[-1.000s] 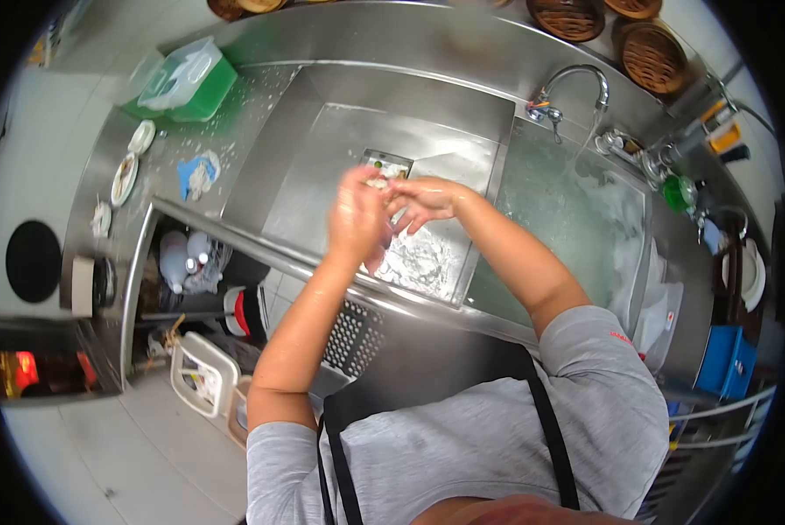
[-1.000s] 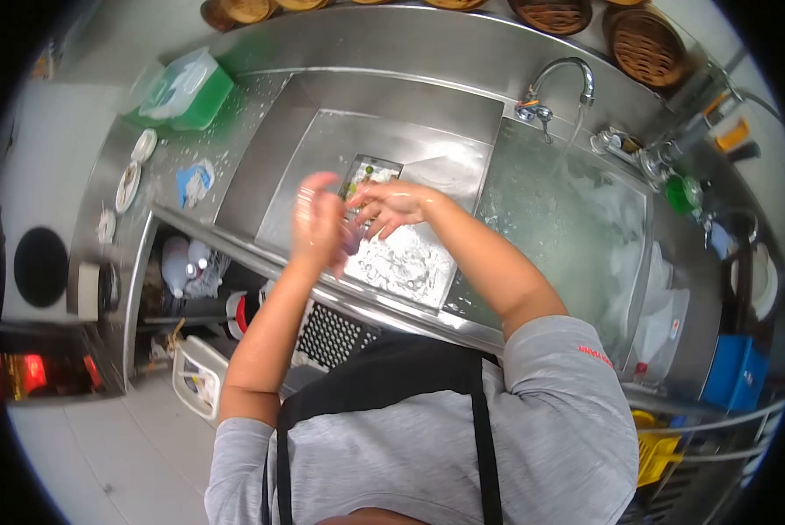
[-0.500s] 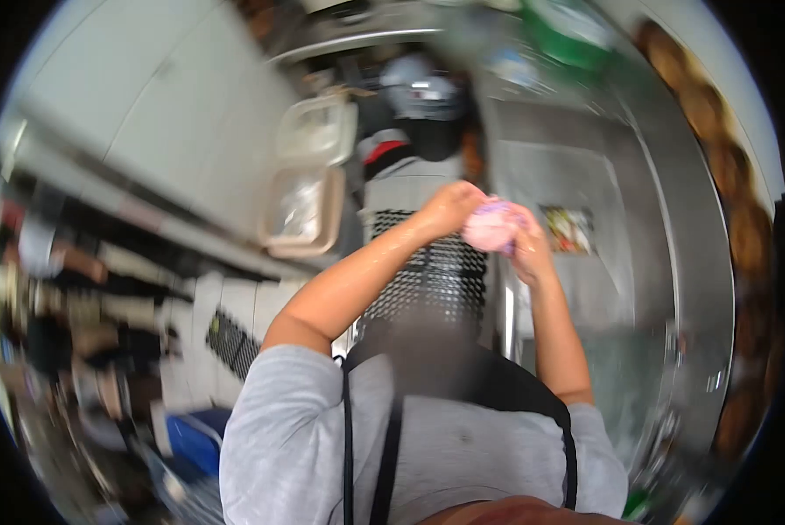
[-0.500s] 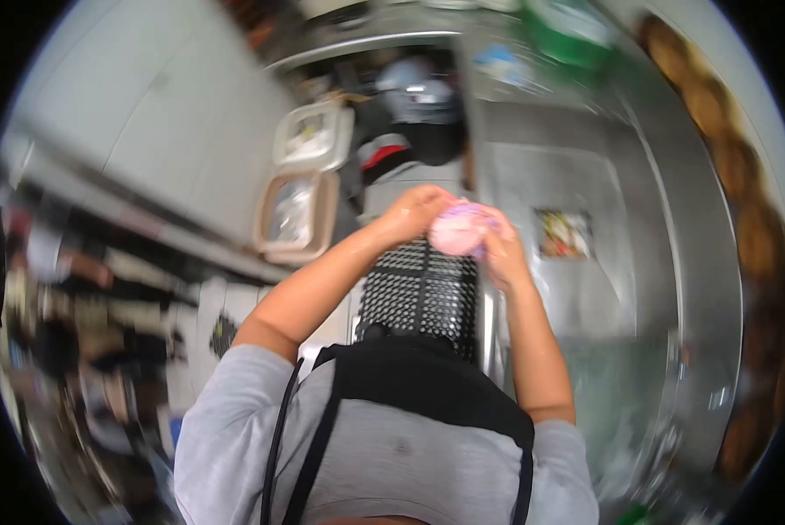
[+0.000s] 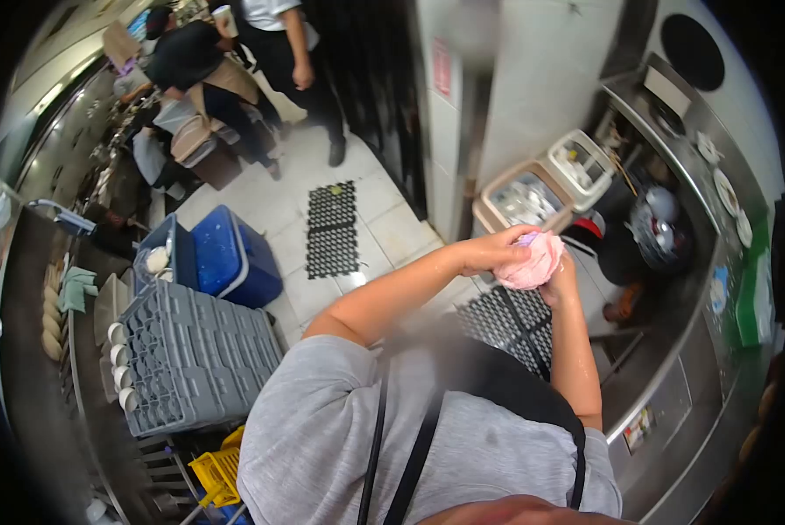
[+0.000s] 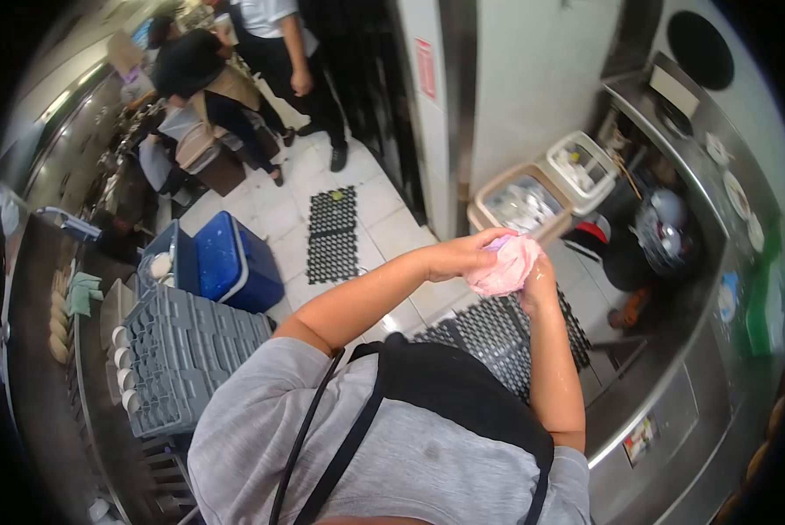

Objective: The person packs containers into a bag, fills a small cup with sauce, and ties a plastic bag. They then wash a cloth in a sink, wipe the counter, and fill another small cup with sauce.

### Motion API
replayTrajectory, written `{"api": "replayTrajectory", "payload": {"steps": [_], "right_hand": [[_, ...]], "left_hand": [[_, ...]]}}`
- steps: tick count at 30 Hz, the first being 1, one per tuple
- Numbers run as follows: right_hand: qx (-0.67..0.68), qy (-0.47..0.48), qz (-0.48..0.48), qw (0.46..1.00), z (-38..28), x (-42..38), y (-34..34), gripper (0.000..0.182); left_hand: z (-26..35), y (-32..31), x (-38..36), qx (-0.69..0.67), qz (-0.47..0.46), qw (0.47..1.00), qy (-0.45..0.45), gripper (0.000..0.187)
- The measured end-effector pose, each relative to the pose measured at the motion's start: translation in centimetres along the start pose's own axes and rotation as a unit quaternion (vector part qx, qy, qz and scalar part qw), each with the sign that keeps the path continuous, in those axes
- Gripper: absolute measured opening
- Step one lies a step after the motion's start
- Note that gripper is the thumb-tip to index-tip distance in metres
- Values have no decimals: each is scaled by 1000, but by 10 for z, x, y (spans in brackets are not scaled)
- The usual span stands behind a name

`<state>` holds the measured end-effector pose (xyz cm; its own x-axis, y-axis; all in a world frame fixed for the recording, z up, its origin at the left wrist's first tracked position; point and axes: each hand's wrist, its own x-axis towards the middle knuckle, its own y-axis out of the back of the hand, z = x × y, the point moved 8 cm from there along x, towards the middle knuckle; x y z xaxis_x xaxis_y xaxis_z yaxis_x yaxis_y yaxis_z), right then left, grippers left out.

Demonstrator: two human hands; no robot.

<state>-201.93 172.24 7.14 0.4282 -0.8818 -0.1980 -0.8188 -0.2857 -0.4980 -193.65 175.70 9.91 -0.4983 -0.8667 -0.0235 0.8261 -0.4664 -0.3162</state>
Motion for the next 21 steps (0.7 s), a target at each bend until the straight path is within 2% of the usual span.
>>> {"api": "replayTrajectory", "payload": {"steps": [2, 5, 7, 11, 15, 16, 19, 21], "right_hand": [[-50, -24, -26, 998, 30, 33, -48, 26], [-248, -112, -117, 955, 71, 63, -124, 27], [-229, -118, -180, 949, 103, 85, -173, 25], [-231, -203, -301, 902, 161, 100, -252, 33], [-293, -224, -415, 831, 198, 101, -312, 37], [-335, -219, -448, 799, 202, 100, -326, 39], [-340, -221, -492, 771, 252, 118, -353, 42], [-294, -265, -482, 782, 273, 122, -374, 44]], "left_hand": [[17, 50, -42, 59, 63, 996, 9, 62], [33, 128, -106, 75, 147, 986, 19, 55], [37, 176, -152, 58, 206, 977, 25, 49], [36, 246, -238, 14, 358, 934, 16, 36], [27, 307, -309, -40, 495, 867, -43, 33], [26, 317, -325, -53, 525, 847, -65, 34], [32, 332, -359, -18, 577, 809, -112, 35], [34, 340, -374, 10, 615, 779, -125, 35]]}}
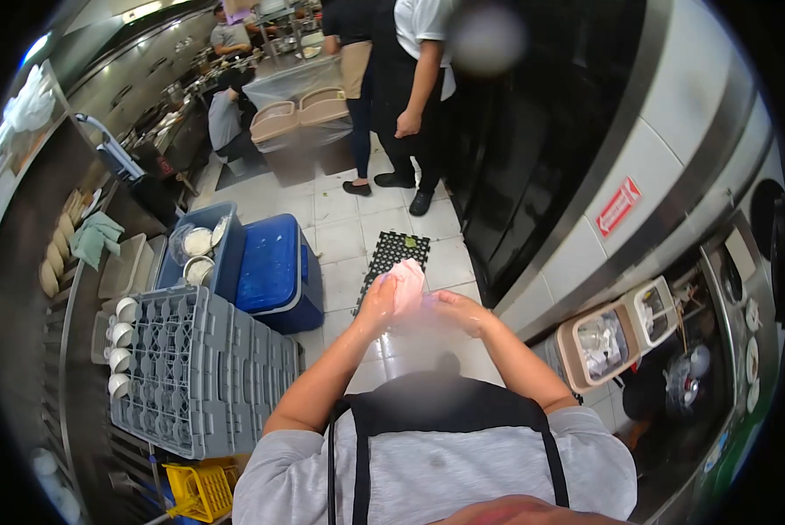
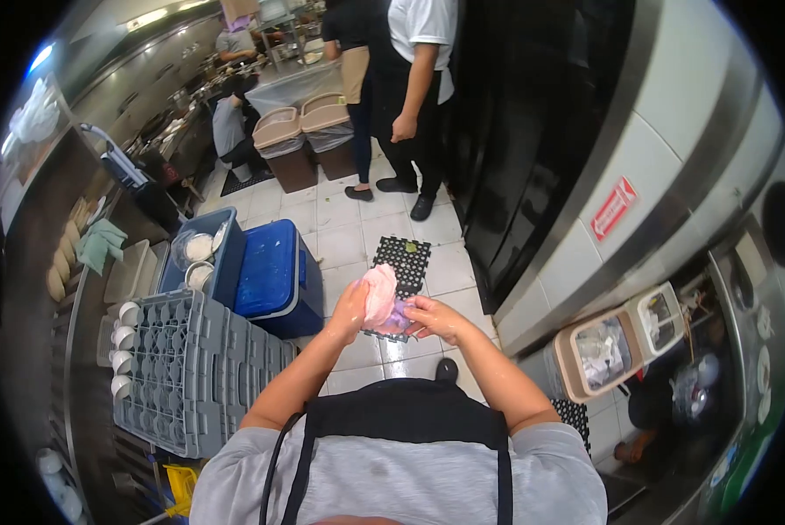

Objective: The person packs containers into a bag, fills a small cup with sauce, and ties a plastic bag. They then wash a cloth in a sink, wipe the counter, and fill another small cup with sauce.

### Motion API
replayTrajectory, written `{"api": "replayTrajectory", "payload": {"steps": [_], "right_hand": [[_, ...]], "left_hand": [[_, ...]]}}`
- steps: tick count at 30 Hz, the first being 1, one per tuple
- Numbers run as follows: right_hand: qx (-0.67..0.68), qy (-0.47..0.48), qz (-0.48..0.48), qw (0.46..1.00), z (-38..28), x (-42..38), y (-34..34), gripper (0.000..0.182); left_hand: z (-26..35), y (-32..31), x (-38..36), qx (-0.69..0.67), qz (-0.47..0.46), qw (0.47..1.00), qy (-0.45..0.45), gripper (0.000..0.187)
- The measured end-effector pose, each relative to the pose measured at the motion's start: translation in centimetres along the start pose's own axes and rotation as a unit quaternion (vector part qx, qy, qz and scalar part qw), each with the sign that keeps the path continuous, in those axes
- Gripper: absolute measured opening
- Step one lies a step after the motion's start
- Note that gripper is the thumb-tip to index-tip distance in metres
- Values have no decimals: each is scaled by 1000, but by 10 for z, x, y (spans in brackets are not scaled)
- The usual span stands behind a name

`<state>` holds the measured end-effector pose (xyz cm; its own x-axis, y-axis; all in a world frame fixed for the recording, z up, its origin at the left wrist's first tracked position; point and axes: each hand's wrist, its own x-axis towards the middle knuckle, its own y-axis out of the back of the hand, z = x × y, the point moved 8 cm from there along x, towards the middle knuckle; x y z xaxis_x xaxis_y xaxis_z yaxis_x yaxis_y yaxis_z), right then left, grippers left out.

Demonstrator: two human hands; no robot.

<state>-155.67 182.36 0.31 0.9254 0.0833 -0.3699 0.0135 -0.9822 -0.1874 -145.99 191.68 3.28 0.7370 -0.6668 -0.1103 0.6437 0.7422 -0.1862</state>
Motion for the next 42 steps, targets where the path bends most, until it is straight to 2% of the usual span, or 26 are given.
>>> {"api": "replayTrajectory", "payload": {"steps": [2, 3, 5, 7, 8, 9, 10, 11, 13, 15, 16, 19, 22, 26, 29, 32, 36, 40, 42], "right_hand": [[105, -6, -10, 994, -9, 21, -11, 45], [143, 31, -54, 988, -7, 43, -15, 54], [261, -25, -129, 956, -12, 61, -27, 62], [339, -58, -200, 917, -34, 70, -35, 67], [347, -25, -173, 921, -47, 83, -21, 65], [356, 10, -145, 923, -62, 95, -7, 62], [364, 46, -118, 923, -78, 106, 7, 59], [375, 48, -95, 921, -95, 107, 21, 47], [353, 40, -66, 932, -99, 129, 58, 43], [370, 21, -30, 928, -105, 149, 93, 38], [345, 52, -9, 937, -114, 159, 112, 39], [305, 126, 24, 944, -143, 185, 149, 39], [351, 100, 42, 930, -147, 214, 168, 34], [315, 62, 52, 946, -147, 246, 180, 31], [347, 71, 62, 933, -157, 273, 198, 31], [341, 143, 96, 924, -187, 290, 213, 29], [329, 186, 139, 916, -218, 321, 246, 35], [355, 204, 152, 900, -246, 365, 282, 40], [381, 208, 169, 885, -259, 387, 302, 37]], "left_hand": [[6, 17, 9, 23, 44, 998, -28, 34], [10, 24, 18, 13, 58, 997, -44, 33], [19, 33, 41, -11, 85, 993, -75, 30], [29, 25, 59, 57, 99, 992, -46, 31], [33, 19, 72, 90, 106, 990, -33, 32], [26, 15, 89, 39, 91, 992, -79, 34], [28, 10, 105, 47, 76, 991, -97, 33], [38, 3, 118, 56, 60, 990, -113, 32], [55, -6, 142, 66, 23, 988, -136, 29], [54, -3, 174, 168, 10, 983, -78, 28], [51, 1, 187, 218, 4, 975, -48, 28], [45, 28, 217, 144, 61, 987, 25, 26], [35, 56, 234, -56, 101, 989, 90, 22], [36, 83, 252, -150, 121, 978, 80, 17], [33, 101, 275, -148, 102, 981, 69, 16], [36, 116, 306, -155, 88, 983, 51, 16], [45, 126, 364, -114, 64, 990, 50, 19], [39, 137, 439, -80, -14, 994, 67, 22], [61, 130, 466, -72, -56, 993, 79, 15]]}}
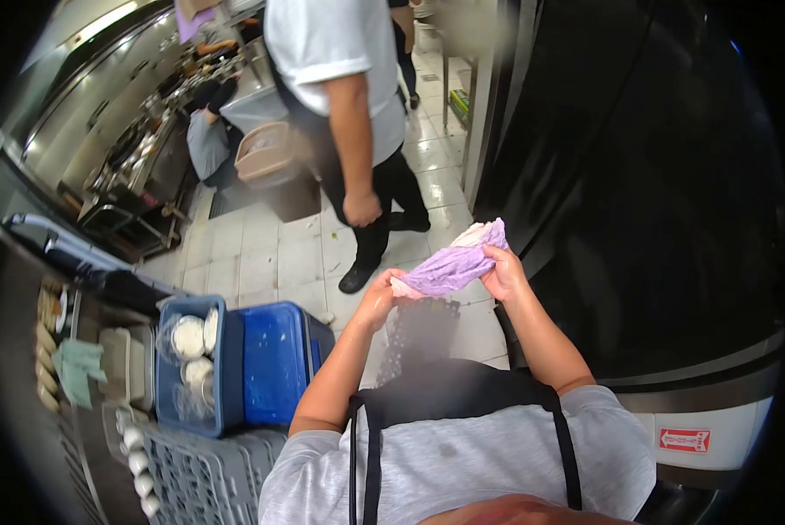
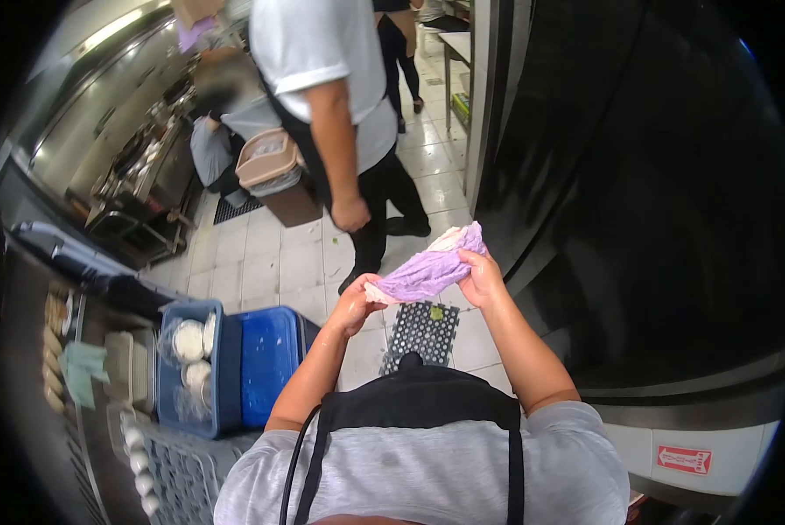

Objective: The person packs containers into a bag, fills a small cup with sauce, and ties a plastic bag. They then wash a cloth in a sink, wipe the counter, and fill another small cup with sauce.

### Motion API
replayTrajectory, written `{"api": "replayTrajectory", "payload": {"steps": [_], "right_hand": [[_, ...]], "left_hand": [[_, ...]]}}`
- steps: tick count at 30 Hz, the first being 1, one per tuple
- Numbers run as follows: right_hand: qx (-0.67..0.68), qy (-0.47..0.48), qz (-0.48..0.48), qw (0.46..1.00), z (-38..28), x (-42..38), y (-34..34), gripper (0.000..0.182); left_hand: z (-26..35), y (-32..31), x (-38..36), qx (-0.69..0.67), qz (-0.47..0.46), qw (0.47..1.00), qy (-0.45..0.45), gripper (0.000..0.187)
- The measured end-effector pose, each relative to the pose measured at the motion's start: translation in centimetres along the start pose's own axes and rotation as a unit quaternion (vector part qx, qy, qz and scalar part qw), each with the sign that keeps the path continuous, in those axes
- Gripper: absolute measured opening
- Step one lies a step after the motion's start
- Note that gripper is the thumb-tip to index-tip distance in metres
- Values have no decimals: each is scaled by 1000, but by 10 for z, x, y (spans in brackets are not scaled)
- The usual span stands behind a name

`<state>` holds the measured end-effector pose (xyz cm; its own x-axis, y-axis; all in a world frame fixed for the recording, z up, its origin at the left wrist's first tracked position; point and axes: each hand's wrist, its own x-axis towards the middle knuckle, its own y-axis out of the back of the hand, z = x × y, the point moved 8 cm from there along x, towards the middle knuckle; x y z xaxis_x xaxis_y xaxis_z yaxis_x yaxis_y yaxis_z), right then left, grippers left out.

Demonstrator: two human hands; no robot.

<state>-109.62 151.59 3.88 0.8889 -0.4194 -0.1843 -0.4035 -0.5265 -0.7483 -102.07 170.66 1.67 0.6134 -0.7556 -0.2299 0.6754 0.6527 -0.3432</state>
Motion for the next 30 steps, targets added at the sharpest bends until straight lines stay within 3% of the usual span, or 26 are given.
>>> {"api": "replayTrajectory", "payload": {"steps": [4, 9, 12, 16, 21, 24, 25, 27, 29, 30], "right_hand": [[31, 11, 38, 999, -6, 58, 5, 27], [41, 14, 105, 994, -16, 101, 28, 26], [-1, 59, 100, 993, -47, 131, 40, 28], [-91, 118, 102, 984, -83, 190, 51, 34], [-192, 83, 5, 978, -107, 285, 19, 40], [-252, 28, -96, 962, -104, 338, -12, 44], [-264, 8, -136, 955, -104, 355, -27, 44], [-285, -38, -214, 934, -99, 382, -57, 45], [-282, -80, -207, 933, -97, 423, -61, 44], [-282, -102, -204, 932, -93, 444, -62, 44]], "left_hand": [[13, 6, 55, 122, -103, 985, 58, 20], [11, 21, 124, 236, -140, 954, 120, 26], [20, 25, 169, 208, -131, 957, 156, 37], [41, 0, 238, 198, -183, 953, 137, 44], [71, -31, 336, 296, -245, 922, 52, 66], [115, -45, 380, 212, -195, 958, 6, 71], [127, -39, 406, 199, -168, 951, -167, 61], [134, -21, 441, 221, -122, 958, -134, 51], [144, -1, 465, 187, -67, 975, -103, 36], [144, 11, 480, 170, -62, 980, -78, 36]]}}
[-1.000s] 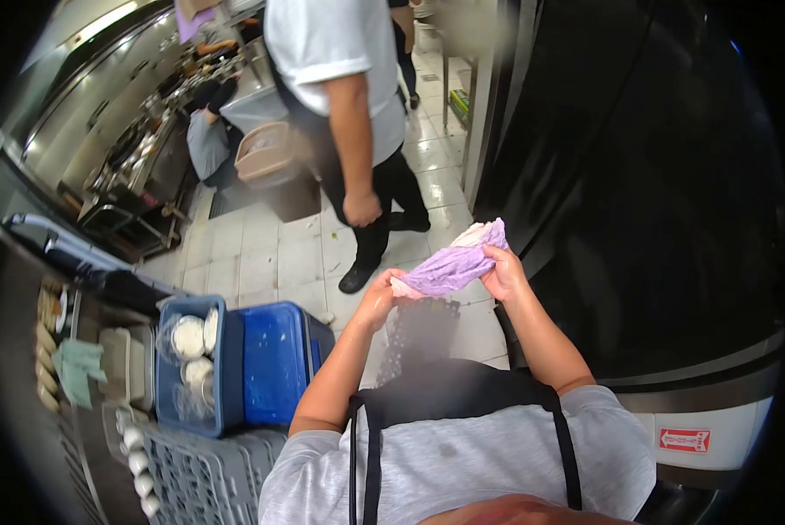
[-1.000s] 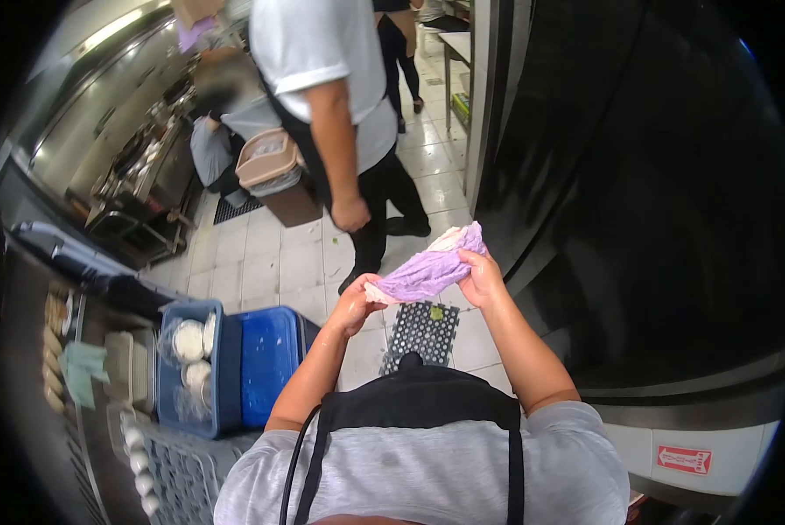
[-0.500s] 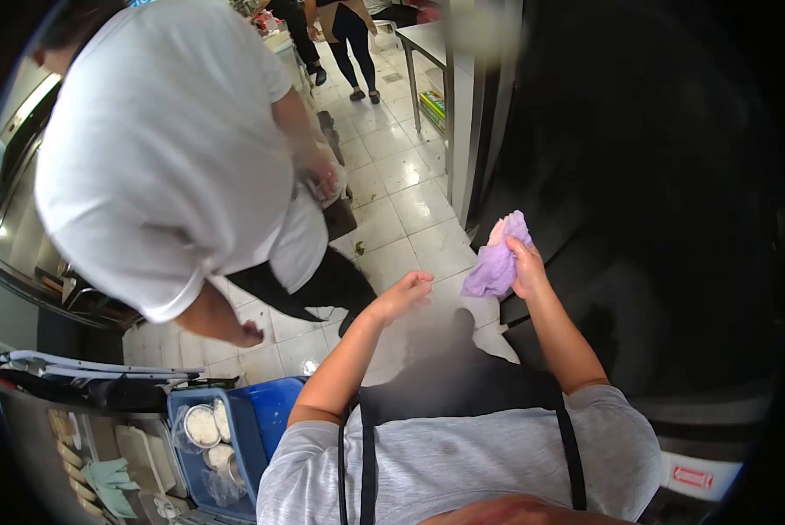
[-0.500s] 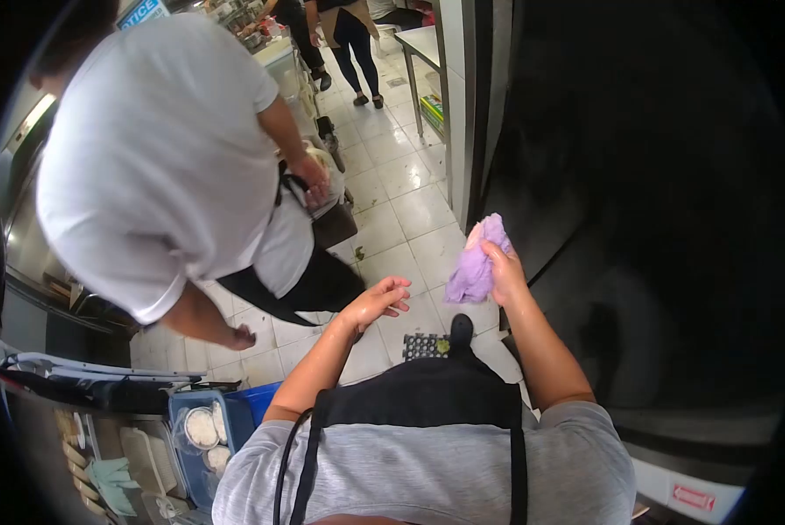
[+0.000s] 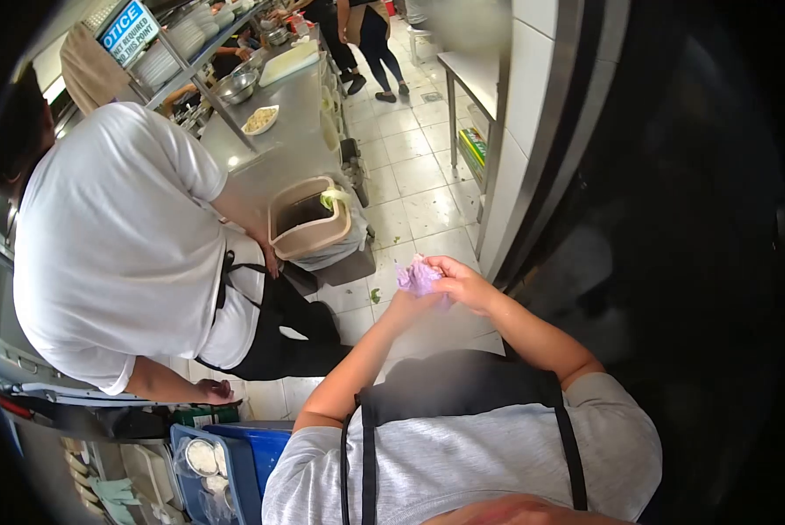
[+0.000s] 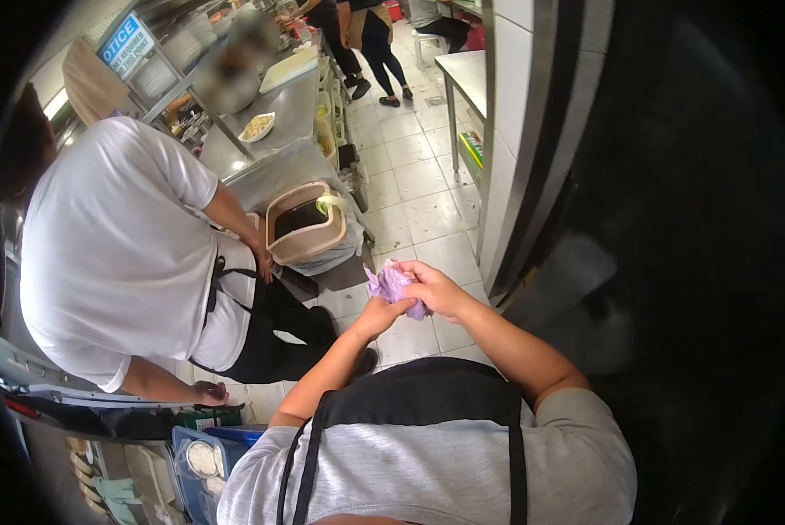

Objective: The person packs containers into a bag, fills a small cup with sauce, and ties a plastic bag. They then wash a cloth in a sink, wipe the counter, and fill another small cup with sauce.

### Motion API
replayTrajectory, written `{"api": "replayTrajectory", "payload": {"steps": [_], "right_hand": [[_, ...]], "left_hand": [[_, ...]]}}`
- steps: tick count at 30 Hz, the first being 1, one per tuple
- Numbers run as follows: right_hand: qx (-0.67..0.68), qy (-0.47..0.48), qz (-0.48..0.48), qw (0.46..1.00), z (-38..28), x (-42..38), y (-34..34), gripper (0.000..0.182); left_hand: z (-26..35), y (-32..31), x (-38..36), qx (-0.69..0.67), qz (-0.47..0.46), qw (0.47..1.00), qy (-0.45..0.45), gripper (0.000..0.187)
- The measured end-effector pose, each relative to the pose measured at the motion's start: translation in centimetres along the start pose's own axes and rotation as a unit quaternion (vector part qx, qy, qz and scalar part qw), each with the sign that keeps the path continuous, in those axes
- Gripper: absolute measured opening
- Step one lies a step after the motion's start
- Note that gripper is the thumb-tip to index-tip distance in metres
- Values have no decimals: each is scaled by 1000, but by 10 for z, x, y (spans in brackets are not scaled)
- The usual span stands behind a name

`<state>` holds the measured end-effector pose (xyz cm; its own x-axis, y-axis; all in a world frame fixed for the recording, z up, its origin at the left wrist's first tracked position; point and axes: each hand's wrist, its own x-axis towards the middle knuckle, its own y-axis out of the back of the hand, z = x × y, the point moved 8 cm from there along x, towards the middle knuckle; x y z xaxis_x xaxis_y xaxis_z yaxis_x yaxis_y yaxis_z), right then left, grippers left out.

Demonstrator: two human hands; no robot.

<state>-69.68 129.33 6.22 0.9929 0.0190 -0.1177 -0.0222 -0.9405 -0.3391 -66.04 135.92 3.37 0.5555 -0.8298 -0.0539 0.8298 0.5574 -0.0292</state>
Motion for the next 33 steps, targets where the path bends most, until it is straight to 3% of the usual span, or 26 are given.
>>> {"api": "replayTrajectory", "payload": {"steps": [2, 6, 8, 11, 14, 15, 18, 21, 24, 27, 30, 33], "right_hand": [[85, -27, -2, 996, 2, 38, 11, 40], [115, -33, 28, 992, 0, 123, 44, 36], [163, -22, 62, 984, -2, 165, 63, 36], [242, 19, 129, 961, -34, 222, 98, 39], [272, 71, 140, 950, -74, 269, 126, 41], [267, 84, 137, 950, -82, 284, 134, 42], [273, 101, 136, 947, -97, 323, 162, 42], [303, 107, 139, 937, -114, 360, 209, 41], [341, 113, 85, 929, -138, 409, 250, 41], [347, 90, 60, 932, -157, 469, 285, 37], [307, 69, 31, 949, -175, 541, 324, 30], [295, 46, 19, 954, -214, 597, 335, 22]], "left_hand": [[-13, 28, 24, -37, 4, 998, 47, 38], [-10, 91, 88, -13, 28, 1000, -7, 48], [-14, 122, 127, -19, 22, 1000, 12, 66], [5, 154, 197, -15, 18, 999, -25, 88], [31, 160, 257, -3, -29, 994, -101, 90], [30, 163, 277, 59, -33, 994, -87, 90], [27, 176, 334, 31, -29, 999, 20, 81], [26, 196, 396, 43, -37, 998, -42, 64], [29, 220, 453, -30, -2, 1000, 8, 47], [41, 249, 516, -98, 12, 995, -10, 40], [35, 293, 578, -77, 55, 994, 56, 37], [43, 333, 630, -147, 66, 986, 35, 37]]}}
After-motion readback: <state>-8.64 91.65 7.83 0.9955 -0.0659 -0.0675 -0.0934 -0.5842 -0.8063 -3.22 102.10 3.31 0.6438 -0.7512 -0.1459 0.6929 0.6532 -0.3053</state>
